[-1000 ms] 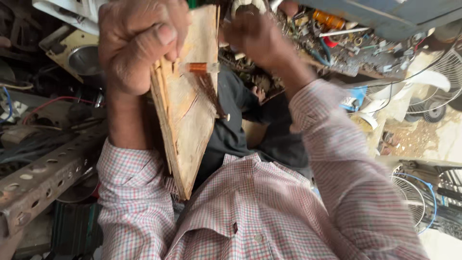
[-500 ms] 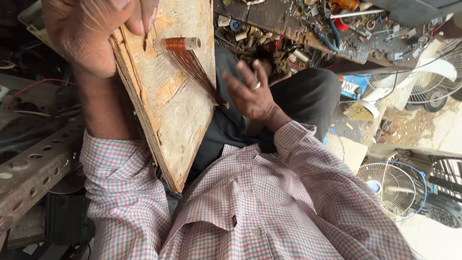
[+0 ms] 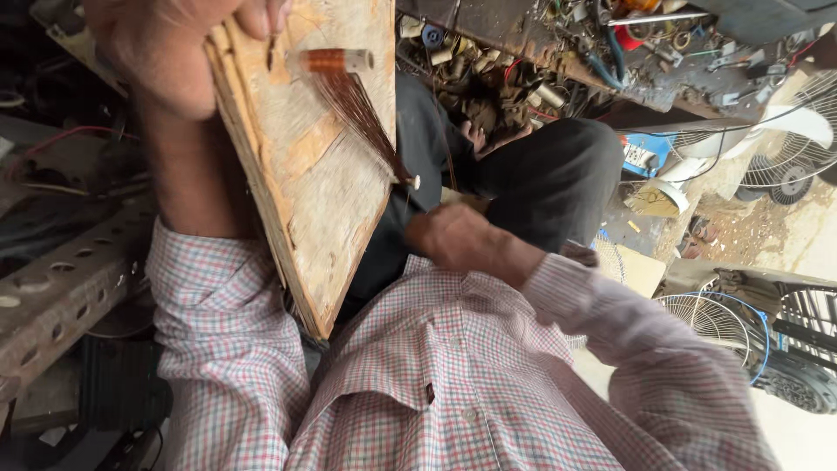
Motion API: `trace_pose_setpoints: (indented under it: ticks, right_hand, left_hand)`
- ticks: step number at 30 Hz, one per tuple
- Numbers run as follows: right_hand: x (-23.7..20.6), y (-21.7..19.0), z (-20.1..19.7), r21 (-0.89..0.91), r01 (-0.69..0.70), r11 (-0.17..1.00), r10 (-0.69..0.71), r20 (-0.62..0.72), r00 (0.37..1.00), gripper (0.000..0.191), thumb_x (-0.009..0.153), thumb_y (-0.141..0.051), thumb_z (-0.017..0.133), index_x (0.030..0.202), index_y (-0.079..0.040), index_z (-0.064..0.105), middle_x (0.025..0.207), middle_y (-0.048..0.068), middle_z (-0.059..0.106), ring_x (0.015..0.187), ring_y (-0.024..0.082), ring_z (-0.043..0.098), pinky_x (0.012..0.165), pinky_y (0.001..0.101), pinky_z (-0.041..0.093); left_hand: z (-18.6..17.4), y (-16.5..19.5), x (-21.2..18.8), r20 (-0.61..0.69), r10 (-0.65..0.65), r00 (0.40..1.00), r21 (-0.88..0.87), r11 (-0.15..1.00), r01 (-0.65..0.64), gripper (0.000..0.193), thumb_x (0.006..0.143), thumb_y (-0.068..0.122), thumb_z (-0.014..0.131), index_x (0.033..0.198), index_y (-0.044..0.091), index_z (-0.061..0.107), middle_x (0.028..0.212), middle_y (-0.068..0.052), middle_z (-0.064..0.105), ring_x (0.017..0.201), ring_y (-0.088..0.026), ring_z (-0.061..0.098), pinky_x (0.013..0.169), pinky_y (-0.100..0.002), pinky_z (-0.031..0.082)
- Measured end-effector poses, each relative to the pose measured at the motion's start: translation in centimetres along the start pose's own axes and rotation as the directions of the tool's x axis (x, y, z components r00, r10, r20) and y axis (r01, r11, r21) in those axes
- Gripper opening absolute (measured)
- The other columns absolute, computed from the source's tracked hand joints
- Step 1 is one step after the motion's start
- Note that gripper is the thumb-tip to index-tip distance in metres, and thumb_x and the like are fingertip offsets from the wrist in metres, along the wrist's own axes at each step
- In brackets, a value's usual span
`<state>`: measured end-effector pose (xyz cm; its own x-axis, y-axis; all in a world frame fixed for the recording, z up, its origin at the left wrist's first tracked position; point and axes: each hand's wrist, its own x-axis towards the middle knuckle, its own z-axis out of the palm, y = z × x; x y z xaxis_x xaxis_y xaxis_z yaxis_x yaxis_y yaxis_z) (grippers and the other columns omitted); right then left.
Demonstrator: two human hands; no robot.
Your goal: The person sits holding a wooden board with two pegs on their lap and winds copper magnet wire back and forth between the pegs, building up a wire bundle. They repeatedly loop the wire by hand, guiding and tightening the strands until a thick coil of wire spans the board.
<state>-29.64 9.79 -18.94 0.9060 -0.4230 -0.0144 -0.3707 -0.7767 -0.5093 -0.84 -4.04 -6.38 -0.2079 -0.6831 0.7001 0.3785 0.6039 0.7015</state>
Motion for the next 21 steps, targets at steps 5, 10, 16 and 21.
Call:
trace_pose_setpoints:
  ticks: [5, 10, 16, 21]
  right_hand:
    - [3.5, -4.8, -17.2, 0.343, 0.184, 0.921, -0.101, -0.246, 0.964, 0.023, 0.101, -0.021, 0.057, 0.096, -0.001, 0.069, 0.086, 0.013, 0.069, 0.072, 0.024, 0.068, 0.067, 0.0363, 0.059]
    - [7.4, 2.9, -20.8, 0.321, 0.191, 0.928, 0.039, -0.592, 0.805, 0.015, 0.109, -0.011, 0.064, 0.103, 0.0, 0.073, 0.094, 0.005, 0.074, 0.08, 0.013, 0.07, 0.069, 0.0284, 0.058]
    - [3.6, 8.2, -0.8, 0.701, -0.562, 0.44, 0.805, -0.03, 0.592, 0.022, 0.093, -0.031, 0.075, 0.097, -0.009, 0.077, 0.081, 0.002, 0.075, 0.066, 0.009, 0.07, 0.062, 0.028, 0.058]
    - [1.0, 2.0, 1.8, 0.392, 0.023, 0.92, 0.144, -0.389, 0.91, 0.009, 0.097, -0.012, 0.072, 0.101, -0.005, 0.077, 0.097, 0.011, 0.078, 0.086, 0.023, 0.077, 0.077, 0.0342, 0.063]
  left_hand:
    - [2.1, 0.8, 1.5, 0.064, -0.104, 0.992, 0.032, 0.994, 0.103, 0.035, 0.115, 0.018, 0.056, 0.085, 0.001, 0.057, 0.069, -0.011, 0.058, 0.057, -0.018, 0.055, 0.055, -0.029, 0.044]
    - [3.0, 1.9, 3.1, 0.107, -0.084, 0.991, 0.064, 0.995, 0.077, 0.04, 0.115, 0.02, 0.057, 0.079, 0.002, 0.055, 0.068, -0.011, 0.057, 0.055, -0.015, 0.051, 0.055, -0.027, 0.041]
    - [1.9, 1.7, 1.7, -0.045, -0.062, 0.997, -0.063, 0.996, 0.059, 0.033, 0.115, 0.015, 0.059, 0.086, -0.002, 0.058, 0.071, -0.015, 0.06, 0.06, -0.022, 0.06, 0.058, -0.032, 0.048]
    - [0.4, 0.0, 0.9, -0.048, -0.045, 0.998, -0.121, 0.992, 0.039, 0.024, 0.114, 0.015, 0.059, 0.097, -0.001, 0.061, 0.072, -0.015, 0.063, 0.061, -0.023, 0.062, 0.059, -0.034, 0.05]
